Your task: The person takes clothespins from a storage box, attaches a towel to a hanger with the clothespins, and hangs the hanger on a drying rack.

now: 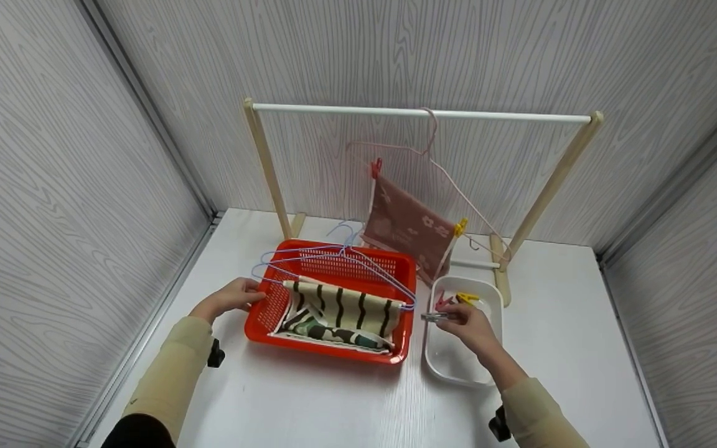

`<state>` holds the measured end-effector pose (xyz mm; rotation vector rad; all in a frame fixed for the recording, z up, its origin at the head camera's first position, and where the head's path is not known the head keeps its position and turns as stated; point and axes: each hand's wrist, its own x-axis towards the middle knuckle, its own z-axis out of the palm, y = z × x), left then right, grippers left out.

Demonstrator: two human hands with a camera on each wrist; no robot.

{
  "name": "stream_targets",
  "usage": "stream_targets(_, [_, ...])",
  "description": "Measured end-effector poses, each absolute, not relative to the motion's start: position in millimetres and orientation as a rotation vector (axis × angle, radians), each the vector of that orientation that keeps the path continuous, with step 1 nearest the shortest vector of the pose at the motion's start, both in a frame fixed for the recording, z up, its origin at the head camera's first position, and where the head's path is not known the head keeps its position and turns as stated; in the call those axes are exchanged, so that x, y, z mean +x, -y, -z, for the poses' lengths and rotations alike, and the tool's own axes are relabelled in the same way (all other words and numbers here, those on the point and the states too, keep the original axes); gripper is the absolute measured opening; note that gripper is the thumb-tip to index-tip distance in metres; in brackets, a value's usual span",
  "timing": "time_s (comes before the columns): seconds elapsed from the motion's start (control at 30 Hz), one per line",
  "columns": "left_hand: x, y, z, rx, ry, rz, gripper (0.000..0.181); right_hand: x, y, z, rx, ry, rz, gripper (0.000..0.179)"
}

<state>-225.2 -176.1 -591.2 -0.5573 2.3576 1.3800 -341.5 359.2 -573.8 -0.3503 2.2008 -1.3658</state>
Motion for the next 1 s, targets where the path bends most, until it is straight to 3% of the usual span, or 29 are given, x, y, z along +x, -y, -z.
stream_targets(1.0, [-227, 185, 585, -0.485, -2.425, -1.198, 0.049, -334, -369, 572, -0.336, -2.109, 1.425, 0.053])
